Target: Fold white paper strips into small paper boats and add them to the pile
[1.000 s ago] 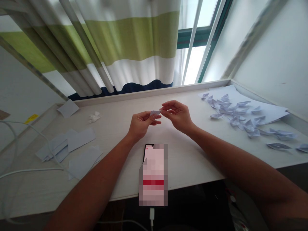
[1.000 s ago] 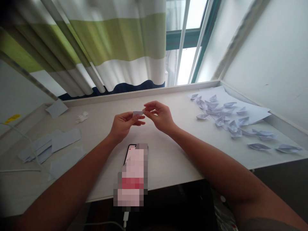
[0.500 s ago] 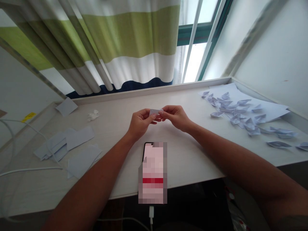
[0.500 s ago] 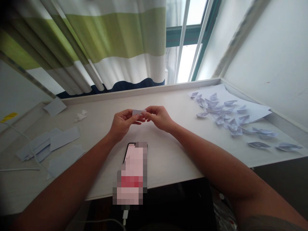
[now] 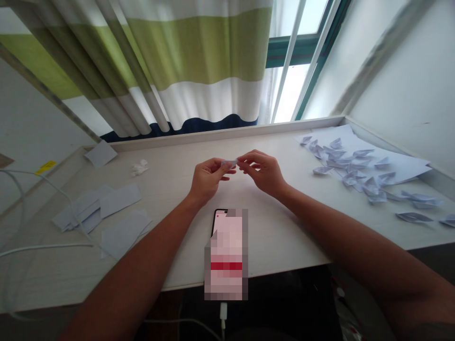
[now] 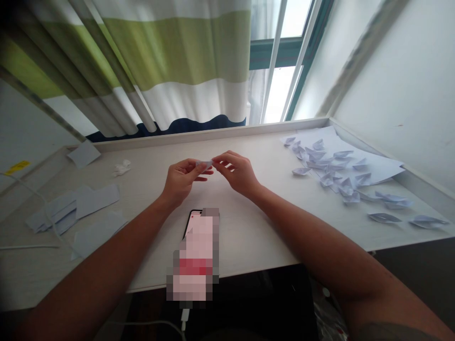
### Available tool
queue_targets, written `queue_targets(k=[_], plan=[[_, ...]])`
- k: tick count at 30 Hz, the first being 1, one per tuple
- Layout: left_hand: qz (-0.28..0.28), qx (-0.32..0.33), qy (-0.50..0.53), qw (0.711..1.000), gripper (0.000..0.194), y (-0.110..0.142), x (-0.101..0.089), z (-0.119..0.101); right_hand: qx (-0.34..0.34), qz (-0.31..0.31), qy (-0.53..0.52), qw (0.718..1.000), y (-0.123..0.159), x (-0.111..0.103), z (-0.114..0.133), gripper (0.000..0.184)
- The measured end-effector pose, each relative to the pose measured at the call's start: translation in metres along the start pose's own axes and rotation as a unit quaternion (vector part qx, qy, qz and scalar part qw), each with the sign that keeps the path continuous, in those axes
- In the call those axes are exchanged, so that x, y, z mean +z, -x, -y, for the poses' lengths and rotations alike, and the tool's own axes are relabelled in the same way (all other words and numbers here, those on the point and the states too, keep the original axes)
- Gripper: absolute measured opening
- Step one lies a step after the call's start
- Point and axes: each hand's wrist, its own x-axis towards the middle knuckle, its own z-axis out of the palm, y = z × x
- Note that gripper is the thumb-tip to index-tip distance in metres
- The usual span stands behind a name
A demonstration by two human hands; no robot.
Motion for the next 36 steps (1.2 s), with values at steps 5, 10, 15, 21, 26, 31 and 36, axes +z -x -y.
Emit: queue_targets(k=[5,10,15,21,26,31,36], plan=[[0.001,0.009,-0.004,1.000,0.041,0.001,0.001,-0.001,-0.052,0.028,0.034,0.998,-0.001,-0.005,0.002,0.011],[-0.001,0.014,-0.003,1.000,0.039,0.001,0.001,0.000,-0.079,0.051,0.074,0.993,-0.002,-0.006,0.000,0.009],[-0.008,0.016,-0.018,1.000,0.041,0.001,0.002,0.005,-0.061,0.050,0.089,0.993,-0.002,-0.002,-0.003,0.015],[-0.012,0.034,-0.022,0.999,0.040,0.000,0.002,0.004,0.020,0.007,-0.011,1.000,0.001,0.004,0.003,0.020],[-0.010,0.040,-0.021,0.999,0.042,0.001,0.004,0.003,0.047,-0.036,-0.100,0.993,-0.001,0.008,0.006,0.036],[-0.009,0.047,-0.008,0.999,0.036,0.001,0.005,0.002,0.059,-0.026,-0.131,0.989,-0.001,0.009,0.003,0.042],[-0.014,0.050,0.006,0.999,0.033,0.001,0.004,-0.001,0.131,0.006,-0.150,0.980,-0.002,0.007,-0.002,0.042]])
